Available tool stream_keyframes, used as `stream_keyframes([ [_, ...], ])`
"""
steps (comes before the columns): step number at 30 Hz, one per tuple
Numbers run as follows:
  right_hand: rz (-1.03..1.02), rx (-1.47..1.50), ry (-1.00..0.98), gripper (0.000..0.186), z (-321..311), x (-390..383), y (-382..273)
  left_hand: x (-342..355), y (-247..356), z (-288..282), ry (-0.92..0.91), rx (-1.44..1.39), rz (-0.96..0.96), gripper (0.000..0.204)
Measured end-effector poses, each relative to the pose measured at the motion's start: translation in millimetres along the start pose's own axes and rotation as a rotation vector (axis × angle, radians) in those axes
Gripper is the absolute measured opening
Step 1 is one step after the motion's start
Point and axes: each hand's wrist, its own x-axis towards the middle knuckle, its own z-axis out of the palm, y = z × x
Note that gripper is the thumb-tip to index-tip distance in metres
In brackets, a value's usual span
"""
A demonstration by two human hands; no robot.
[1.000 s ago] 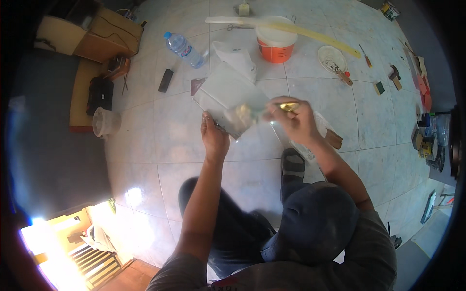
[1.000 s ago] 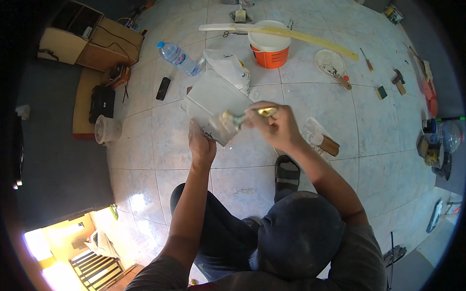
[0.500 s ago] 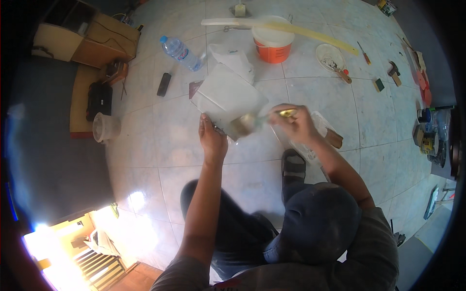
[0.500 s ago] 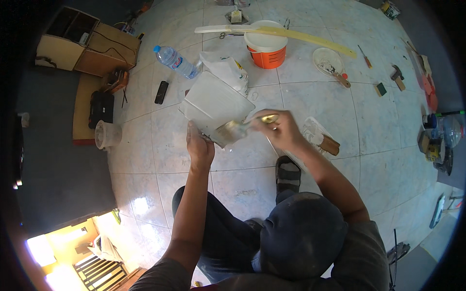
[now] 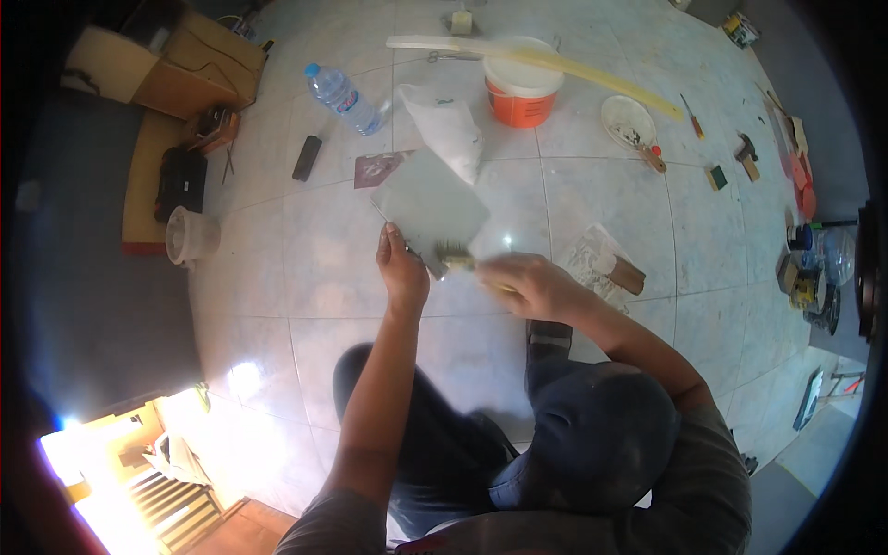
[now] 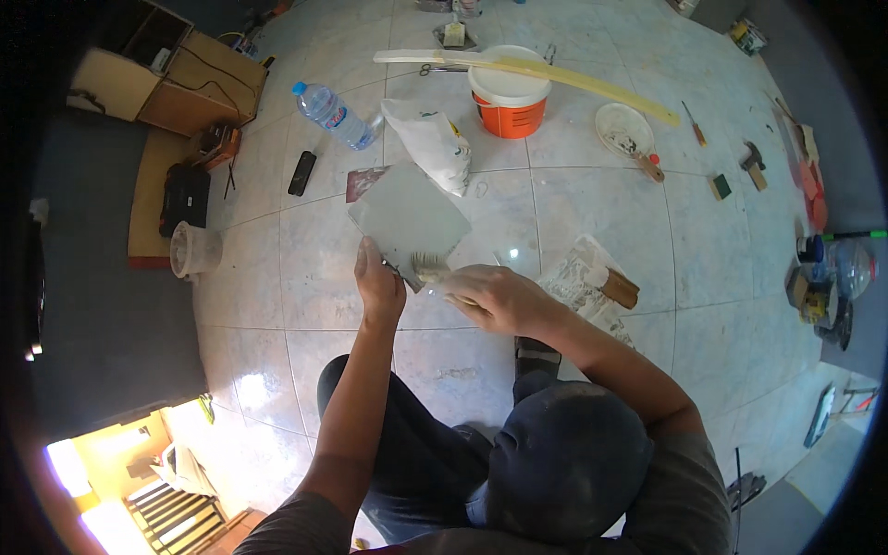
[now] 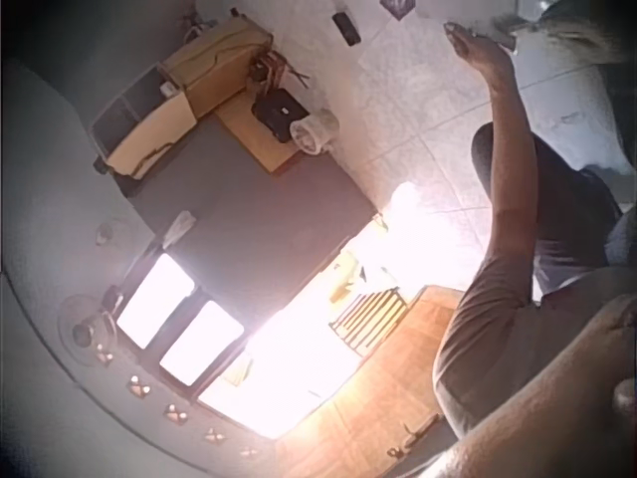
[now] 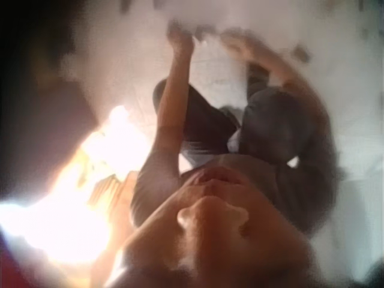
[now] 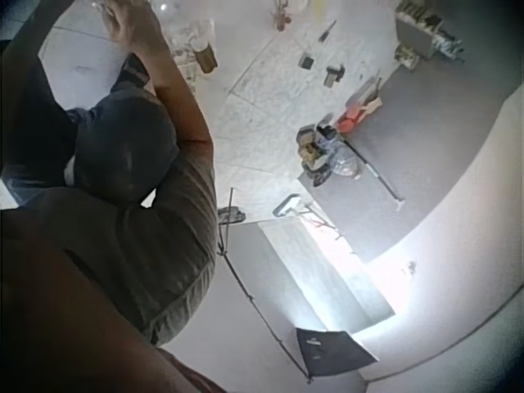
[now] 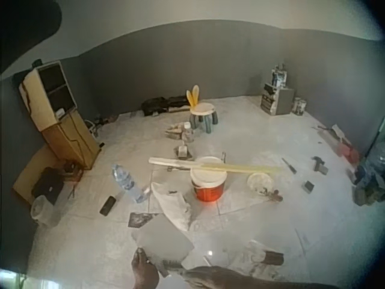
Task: The person applies paint to a piece of cardboard with a brush. Then, the person uses a brush to apply paint from a tray to a wall corner and uses a paint roller on an extension pole to paint the upper wall and ceiling area.
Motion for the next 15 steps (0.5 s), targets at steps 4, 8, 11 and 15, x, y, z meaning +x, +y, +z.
stream_keyframes([
  [4,0.129,0.106,0.192,0.017,-34,17,8,-4,-4,-6,0.009,0.040,-0.034,0.040],
  [8,0.465,0.807,0.487,0.028,-44,48,23,-9,1,3,-0.020,0.081,-0.042,0.038],
  [11,0.557,0.875,0.588,0.026,-21,30,53,-13,16,14,-0.062,-0.103,-0.108,0.039],
  [15,0.615,0.789,0.640,0.023,-39,8,61,-9,13,4,-0.044,0.007,-0.065,0.038],
])
